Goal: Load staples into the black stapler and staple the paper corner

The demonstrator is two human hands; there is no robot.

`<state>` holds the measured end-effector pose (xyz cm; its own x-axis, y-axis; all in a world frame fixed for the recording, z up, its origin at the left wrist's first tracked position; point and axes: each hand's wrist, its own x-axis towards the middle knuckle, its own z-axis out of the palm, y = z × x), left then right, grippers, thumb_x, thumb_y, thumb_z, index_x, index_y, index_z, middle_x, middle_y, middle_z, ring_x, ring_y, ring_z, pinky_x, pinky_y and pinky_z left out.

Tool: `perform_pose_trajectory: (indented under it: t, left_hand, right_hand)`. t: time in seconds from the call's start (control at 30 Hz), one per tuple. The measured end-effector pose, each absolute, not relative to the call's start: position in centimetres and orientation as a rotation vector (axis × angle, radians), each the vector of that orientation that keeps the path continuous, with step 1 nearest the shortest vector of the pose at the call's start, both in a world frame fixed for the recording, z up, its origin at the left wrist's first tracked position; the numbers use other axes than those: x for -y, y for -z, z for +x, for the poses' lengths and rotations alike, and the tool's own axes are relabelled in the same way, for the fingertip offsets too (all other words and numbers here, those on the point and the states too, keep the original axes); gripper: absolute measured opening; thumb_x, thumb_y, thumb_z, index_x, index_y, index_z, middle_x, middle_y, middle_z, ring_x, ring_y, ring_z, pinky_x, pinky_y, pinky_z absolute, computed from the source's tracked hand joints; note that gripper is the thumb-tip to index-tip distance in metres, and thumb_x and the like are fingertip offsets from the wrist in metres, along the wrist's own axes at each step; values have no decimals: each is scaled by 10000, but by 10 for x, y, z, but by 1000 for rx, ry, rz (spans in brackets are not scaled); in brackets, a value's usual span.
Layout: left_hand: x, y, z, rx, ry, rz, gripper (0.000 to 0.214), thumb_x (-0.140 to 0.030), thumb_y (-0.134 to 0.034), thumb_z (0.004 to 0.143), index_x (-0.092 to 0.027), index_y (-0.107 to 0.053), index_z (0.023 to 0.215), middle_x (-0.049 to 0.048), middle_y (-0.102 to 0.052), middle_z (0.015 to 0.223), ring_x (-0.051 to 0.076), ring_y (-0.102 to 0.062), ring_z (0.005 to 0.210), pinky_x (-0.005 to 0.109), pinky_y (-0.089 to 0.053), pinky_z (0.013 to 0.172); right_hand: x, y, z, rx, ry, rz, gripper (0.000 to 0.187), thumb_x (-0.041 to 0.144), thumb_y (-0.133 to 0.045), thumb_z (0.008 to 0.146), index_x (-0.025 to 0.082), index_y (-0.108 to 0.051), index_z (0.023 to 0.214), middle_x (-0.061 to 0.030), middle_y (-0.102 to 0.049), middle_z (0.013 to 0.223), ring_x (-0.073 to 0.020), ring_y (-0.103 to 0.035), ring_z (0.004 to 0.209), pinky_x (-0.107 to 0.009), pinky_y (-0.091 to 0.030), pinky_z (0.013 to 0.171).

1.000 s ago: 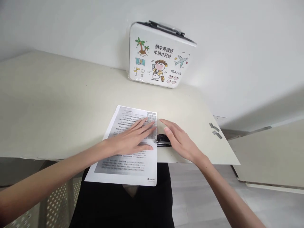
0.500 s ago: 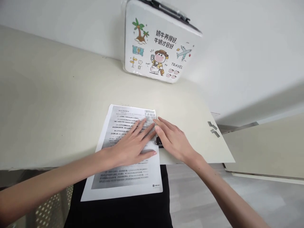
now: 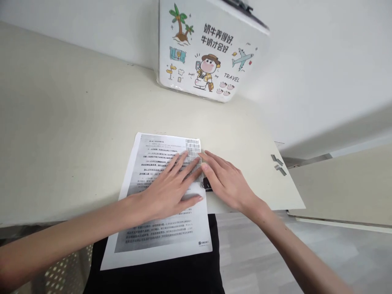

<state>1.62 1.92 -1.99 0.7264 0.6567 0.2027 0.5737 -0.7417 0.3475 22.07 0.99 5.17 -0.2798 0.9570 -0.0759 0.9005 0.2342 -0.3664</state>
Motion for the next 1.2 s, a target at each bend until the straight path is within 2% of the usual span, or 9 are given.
perform_pose_trajectory:
  t: [0.23, 0.7, 0.9, 1.2]
  left_hand:
    - [-18, 22, 17, -981, -484, 2648, 812, -668, -408, 1056, -146, -300, 1669, 122, -197, 1771, 368, 31, 1643, 574, -34, 1339]
    - [-18, 20, 20, -985, -475, 2669, 817, -651, -402, 1062, -158, -234, 1691, 106, -187, 1776, 360, 43, 1643, 581, -28, 1334]
    - [-17, 17, 21, -998, -390, 2665, 844, -650, -448, 1050, -121, -263, 1681, 131, -167, 1777, 394, 48, 1636, 579, -28, 1336]
    - [-18, 18, 21, -984, -432, 2660, 816, -655, -430, 1052, -146, -286, 1672, 116, -187, 1776, 386, 39, 1638, 571, -23, 1337]
  right_hand:
    - [-10, -54, 221, 2327, -543, -1747, 537, 531, -271, 1119, 355, -501, 1571, 5, -524, 1625, -282, -440, 1544, -586, -420, 1241]
    - [-10, -51, 220, 2333, -523, -1779, 552, 538, -255, 1121, 317, -503, 1562, 3, -520, 1630, -254, -457, 1531, -541, -415, 1250]
    - [-10, -52, 217, 2340, -517, -1792, 558, 539, -249, 1121, 304, -512, 1553, -6, -525, 1625, -257, -463, 1525, -537, -418, 1245]
    - [-10, -46, 217, 2429, -384, -1785, 564, 500, -221, 1125, 292, -513, 1560, -50, -524, 1625, -278, -463, 1524, -573, -416, 1230]
